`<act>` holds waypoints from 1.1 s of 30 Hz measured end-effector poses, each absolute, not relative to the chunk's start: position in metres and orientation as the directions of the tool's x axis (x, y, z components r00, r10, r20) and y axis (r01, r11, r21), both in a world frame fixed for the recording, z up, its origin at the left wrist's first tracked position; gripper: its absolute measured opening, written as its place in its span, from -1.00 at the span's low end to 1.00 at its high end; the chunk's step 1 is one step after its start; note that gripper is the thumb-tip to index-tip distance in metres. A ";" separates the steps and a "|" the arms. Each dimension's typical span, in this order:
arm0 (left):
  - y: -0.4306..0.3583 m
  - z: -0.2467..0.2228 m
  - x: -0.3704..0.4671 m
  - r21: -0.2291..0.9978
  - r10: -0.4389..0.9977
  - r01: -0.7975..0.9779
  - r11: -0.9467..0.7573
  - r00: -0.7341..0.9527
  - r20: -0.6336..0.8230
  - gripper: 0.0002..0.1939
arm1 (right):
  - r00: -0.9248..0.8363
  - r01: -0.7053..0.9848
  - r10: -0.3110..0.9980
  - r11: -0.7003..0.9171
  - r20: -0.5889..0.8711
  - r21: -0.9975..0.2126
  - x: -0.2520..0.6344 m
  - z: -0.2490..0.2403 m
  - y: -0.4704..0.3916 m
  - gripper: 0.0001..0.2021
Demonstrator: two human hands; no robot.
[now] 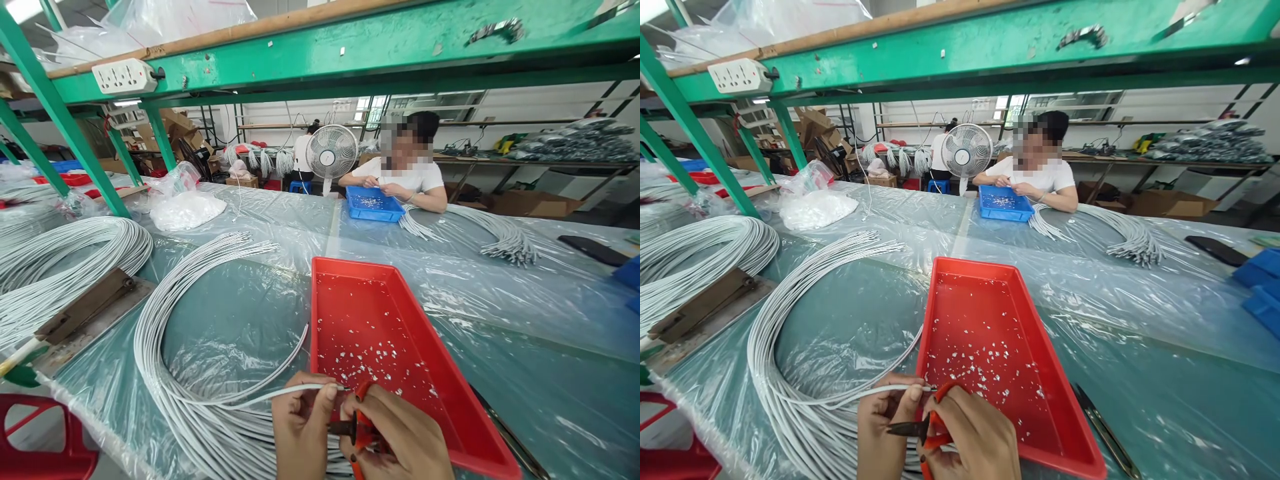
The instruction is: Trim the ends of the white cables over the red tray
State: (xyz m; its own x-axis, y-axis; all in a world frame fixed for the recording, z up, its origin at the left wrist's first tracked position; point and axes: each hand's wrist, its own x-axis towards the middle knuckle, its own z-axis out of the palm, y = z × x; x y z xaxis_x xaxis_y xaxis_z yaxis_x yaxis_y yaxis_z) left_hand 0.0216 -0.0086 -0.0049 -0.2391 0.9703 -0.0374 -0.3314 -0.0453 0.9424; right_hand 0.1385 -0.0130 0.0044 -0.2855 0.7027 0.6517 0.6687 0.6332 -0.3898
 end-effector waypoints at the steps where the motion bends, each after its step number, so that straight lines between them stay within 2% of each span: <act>1: -0.008 -0.004 0.021 0.931 0.975 -0.364 -0.020 -0.213 -0.062 -0.82 | -0.279 0.671 0.700 0.632 0.658 -0.388 0.141 0.006 -0.013 -0.82; 6: -0.005 0.001 0.021 0.884 0.987 -0.466 0.043 -0.119 -0.111 -0.77 | -0.176 0.796 0.746 0.491 0.642 -0.353 0.161 0.015 -0.005 -0.86; 11: -0.005 0.005 0.021 0.794 0.987 -0.594 0.132 0.003 -0.162 -0.74 | -0.076 0.948 0.808 0.240 0.584 -0.208 0.178 0.018 0.009 -0.85; 14: -0.007 0.008 0.020 0.746 0.980 -0.642 0.176 0.044 -0.193 -0.74 | -0.058 0.972 0.853 0.166 0.518 -0.164 0.183 0.017 0.014 -0.75; 16: -0.009 0.010 0.020 0.712 0.974 -0.673 0.203 0.067 -0.215 -0.74 | -0.018 0.962 0.866 0.152 0.500 -0.229 0.185 0.015 0.015 -0.76; 19: -0.013 0.011 0.020 0.664 0.966 -0.711 0.230 0.084 -0.244 -0.76 | 0.037 0.837 0.898 0.212 0.438 -0.505 0.184 0.015 0.013 -0.78; 22: -0.016 0.011 0.022 0.648 0.969 -0.737 0.191 0.037 -0.243 -0.77 | -0.046 0.524 0.980 0.189 0.194 -0.830 0.179 0.020 0.009 -0.71; 24: -0.017 0.009 0.025 0.650 0.974 -0.745 0.148 -0.005 -0.227 -0.78 | -0.142 0.334 0.988 0.100 0.055 -0.937 0.172 0.025 0.006 -0.71; 26: -0.017 0.007 0.027 0.654 0.977 -0.747 0.119 -0.030 -0.213 -0.79 | -0.218 0.211 0.976 0.057 0.010 -0.976 0.165 0.028 0.004 -0.76; 29: -0.020 0.005 0.028 0.665 0.978 -0.741 0.094 -0.058 -0.202 -0.78 | -0.252 0.142 0.967 0.061 0.024 -0.988 0.157 0.033 0.000 -0.84; 31: -0.022 0.004 0.029 0.665 0.968 -0.737 0.120 -0.061 -0.242 -0.76 | -0.243 0.190 0.969 0.082 0.034 -0.978 0.155 0.035 -0.003 -0.85; 33: -0.025 0.003 0.029 0.636 0.942 -0.748 0.192 -0.040 -0.332 -0.73 | -0.242 0.325 0.965 0.184 0.106 -0.928 0.155 0.039 -0.007 -0.87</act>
